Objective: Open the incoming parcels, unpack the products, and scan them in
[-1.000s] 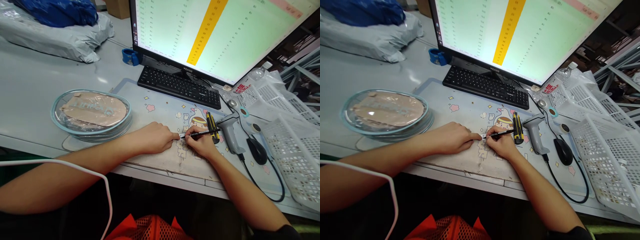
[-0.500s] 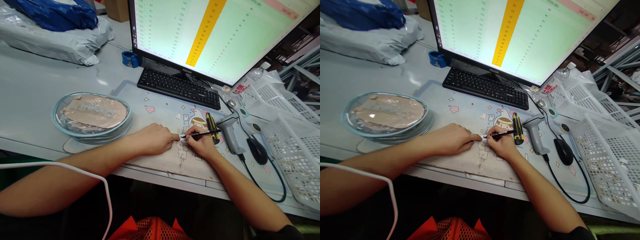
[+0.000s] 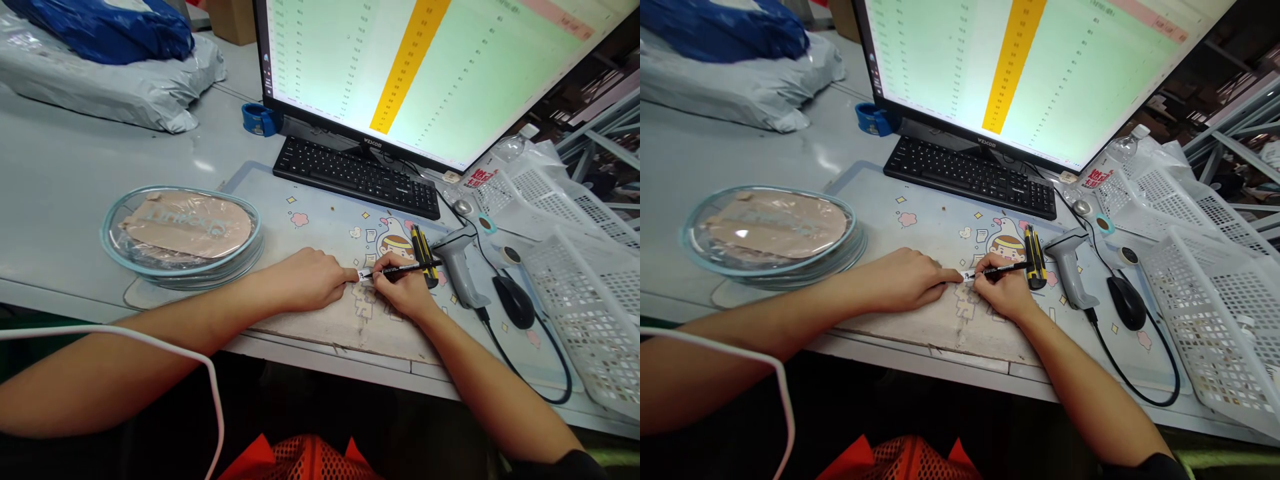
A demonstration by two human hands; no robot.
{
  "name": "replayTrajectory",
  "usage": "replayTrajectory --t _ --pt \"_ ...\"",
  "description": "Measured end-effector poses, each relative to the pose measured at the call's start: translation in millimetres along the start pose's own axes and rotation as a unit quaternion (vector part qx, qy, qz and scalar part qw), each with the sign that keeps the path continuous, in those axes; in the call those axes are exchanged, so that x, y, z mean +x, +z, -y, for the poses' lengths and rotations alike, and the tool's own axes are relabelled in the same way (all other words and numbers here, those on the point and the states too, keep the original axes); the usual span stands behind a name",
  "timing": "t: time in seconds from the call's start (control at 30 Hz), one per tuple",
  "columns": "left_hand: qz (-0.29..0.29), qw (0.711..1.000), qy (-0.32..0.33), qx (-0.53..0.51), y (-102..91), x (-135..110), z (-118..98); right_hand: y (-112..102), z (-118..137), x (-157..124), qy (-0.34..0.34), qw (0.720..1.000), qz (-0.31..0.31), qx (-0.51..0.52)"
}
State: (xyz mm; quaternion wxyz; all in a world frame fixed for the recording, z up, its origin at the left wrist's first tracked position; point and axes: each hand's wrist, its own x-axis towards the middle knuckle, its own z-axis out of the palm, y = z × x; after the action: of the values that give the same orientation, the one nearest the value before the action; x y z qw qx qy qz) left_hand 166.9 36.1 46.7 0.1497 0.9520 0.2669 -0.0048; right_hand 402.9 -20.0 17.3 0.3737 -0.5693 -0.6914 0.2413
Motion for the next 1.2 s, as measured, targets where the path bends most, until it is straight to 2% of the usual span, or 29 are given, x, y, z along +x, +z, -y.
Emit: replayTrajectory --t 0.13,0.3,0.57,0.77,1.07,1.2 --pt "0.008 1.000 -0.006 -0.004 -2.0 0 -1 0 -2 0 0.013 1.000 -0.025 -0.001" --pt "0.014 1.000 -0.006 0.001 -3.9 -1 -2 0 -2 -1 0.011 1.000 -0.003 0.000" --pt "0.027 0.999 -0.009 0.015 -6.8 0 -4 0 -2 0 0.001 1.000 -0.007 -0.004" --pt "0.013 1.000 -0.007 -0.001 -4.7 -1 -3 -1 -1 0 0.010 1.000 -0.009 0.004" --pt "-0.024 0.999 0.035 -0.001 -7.9 -1 -2 -14 0 5 0.048 0.990 -0.034 0.131" --pt "-0.052 0.997 0.030 -0.045 -8.7 0 -1 -22 5 1 0.070 0.982 -0.010 0.175"
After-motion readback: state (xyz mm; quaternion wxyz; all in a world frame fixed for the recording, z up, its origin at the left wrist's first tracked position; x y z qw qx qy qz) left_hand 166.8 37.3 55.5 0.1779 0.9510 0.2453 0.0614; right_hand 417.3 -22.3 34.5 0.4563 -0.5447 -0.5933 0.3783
